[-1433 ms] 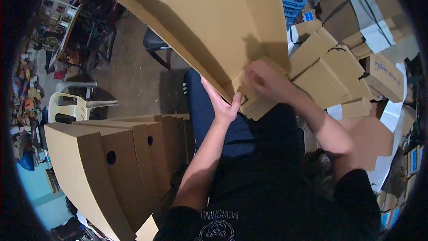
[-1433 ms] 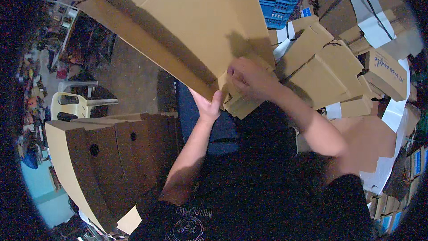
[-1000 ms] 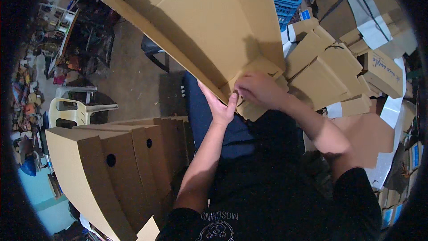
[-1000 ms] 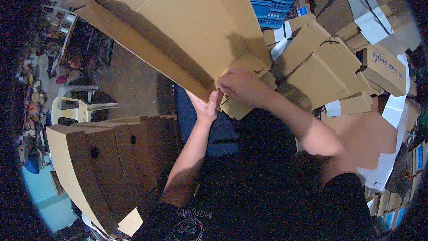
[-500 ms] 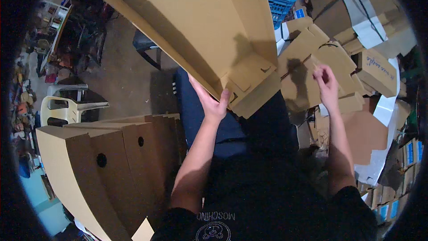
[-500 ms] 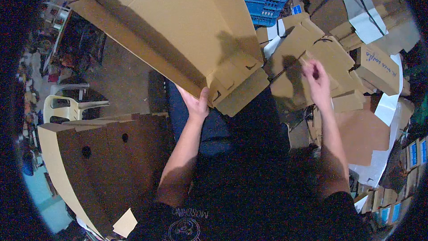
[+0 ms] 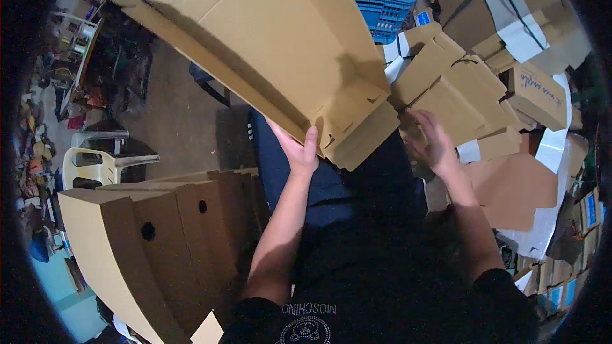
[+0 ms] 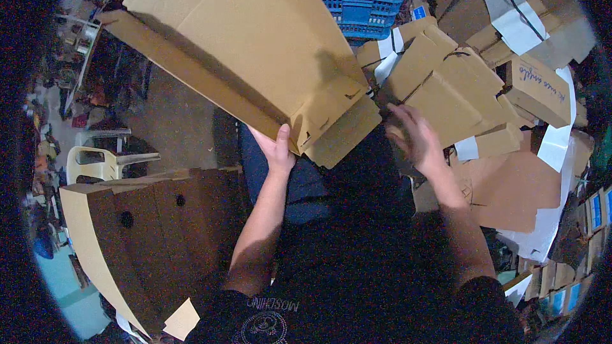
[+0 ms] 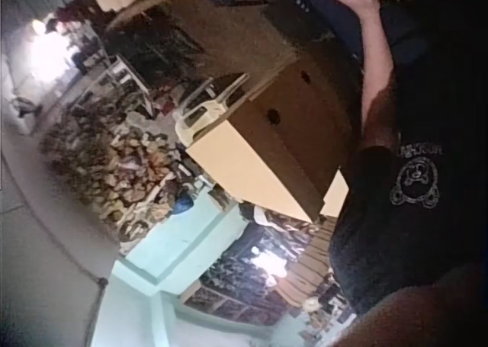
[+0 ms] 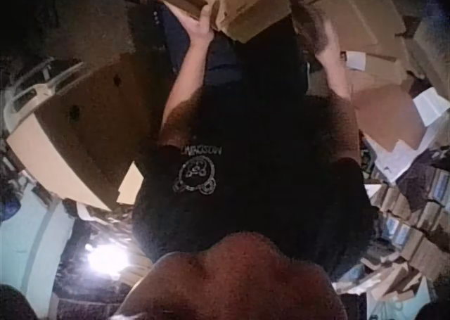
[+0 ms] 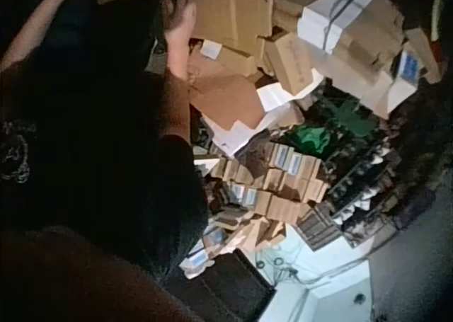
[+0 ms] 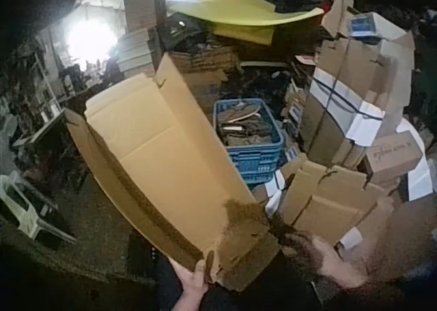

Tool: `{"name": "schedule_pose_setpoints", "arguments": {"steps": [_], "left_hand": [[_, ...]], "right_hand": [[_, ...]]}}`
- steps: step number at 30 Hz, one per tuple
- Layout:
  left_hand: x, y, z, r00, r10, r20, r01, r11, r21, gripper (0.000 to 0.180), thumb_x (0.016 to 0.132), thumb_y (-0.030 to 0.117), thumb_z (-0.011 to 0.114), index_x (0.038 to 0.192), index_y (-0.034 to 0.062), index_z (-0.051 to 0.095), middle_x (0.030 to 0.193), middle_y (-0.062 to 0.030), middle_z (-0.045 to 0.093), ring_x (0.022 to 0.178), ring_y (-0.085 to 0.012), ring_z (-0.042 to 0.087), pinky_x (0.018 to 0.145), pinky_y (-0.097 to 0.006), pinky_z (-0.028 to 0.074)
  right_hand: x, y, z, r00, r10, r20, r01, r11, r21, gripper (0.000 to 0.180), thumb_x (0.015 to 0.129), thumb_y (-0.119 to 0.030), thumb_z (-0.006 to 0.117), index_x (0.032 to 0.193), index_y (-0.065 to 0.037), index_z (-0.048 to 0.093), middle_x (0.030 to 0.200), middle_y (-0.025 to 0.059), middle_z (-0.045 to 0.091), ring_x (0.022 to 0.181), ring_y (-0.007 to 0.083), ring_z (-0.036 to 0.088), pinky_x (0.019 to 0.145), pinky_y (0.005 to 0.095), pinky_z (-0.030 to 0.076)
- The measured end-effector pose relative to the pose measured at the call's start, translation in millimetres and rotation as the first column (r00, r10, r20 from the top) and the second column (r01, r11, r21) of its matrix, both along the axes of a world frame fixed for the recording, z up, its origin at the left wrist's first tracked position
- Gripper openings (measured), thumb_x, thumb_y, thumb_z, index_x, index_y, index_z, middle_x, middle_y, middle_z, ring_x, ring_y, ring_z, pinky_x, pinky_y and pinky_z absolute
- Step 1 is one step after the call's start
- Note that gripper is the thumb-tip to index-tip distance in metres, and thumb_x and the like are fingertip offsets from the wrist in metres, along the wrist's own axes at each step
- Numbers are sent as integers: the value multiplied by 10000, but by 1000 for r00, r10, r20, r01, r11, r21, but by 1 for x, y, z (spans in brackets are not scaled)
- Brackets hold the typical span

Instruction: Assembling and folding cardboard shoe boxes from flat sheets.

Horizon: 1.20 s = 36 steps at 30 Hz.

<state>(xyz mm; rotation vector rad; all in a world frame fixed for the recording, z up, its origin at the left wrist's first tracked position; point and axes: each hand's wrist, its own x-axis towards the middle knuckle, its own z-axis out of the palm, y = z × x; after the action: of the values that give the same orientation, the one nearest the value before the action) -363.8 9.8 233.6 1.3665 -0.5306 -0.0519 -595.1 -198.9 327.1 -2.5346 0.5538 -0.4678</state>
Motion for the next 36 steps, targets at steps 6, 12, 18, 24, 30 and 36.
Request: {"name": "schedule_pose_setpoints", "arguments": {"steps": [6,12,18,24,30,36], "left_hand": [[7,3,-1,998,0,-68,-6,996,-94,1081,907,299,771,1645,13,35,1627,-180,266,1482,-303,314,1238,-448,238],[-2,-4,14,999,8,-34,-9,1000,-28,1076,893,214,770,1641,6,26,1626,-194,263,1480,-307,312,1237,-444,231],[-19,-19,38,999,-34,11,31,984,174,1256,792,136,834,1627,-9,-94,1628,-229,197,1499,-326,265,1241,-441,219],[-42,-34,23,996,-46,79,16,940,341,1273,722,199,927,1588,-6,17,1576,-239,220,1423,-339,335,1215,-487,264],[-54,-46,47,993,-116,9,105,931,348,432,799,247,872,1082,-29,698,1123,-214,681,1094,-413,612,1005,-505,442],[-51,-40,30,945,-289,156,164,828,537,716,747,286,917,1304,-31,597,1279,-209,634,1166,-371,601,1070,-493,425]], "right_hand": [[32,-10,-21,987,144,67,-146,989,23,579,883,-77,776,1423,-107,570,1243,114,640,1078,300,657,924,374,546],[43,-9,-64,978,-186,97,57,682,729,467,1015,-161,691,1441,-44,538,1181,21,644,1090,139,607,957,320,498],[70,0,-60,915,-403,24,160,417,895,535,1102,-322,546,1556,-64,432,1455,95,584,1327,178,534,1151,348,393],[96,20,-33,858,-497,129,-229,-144,963,809,1051,-697,339,1611,-113,342,1619,120,419,1424,279,483,1201,453,367],[103,16,-28,810,-464,358,-492,-207,846,1024,917,-878,354,1598,-113,351,1569,147,467,1406,313,501,1167,493,419],[113,5,-26,794,-511,330,-398,-26,917,853,979,-748,448,1525,-93,436,1432,112,579,1252,245,612,1069,434,516]]}}
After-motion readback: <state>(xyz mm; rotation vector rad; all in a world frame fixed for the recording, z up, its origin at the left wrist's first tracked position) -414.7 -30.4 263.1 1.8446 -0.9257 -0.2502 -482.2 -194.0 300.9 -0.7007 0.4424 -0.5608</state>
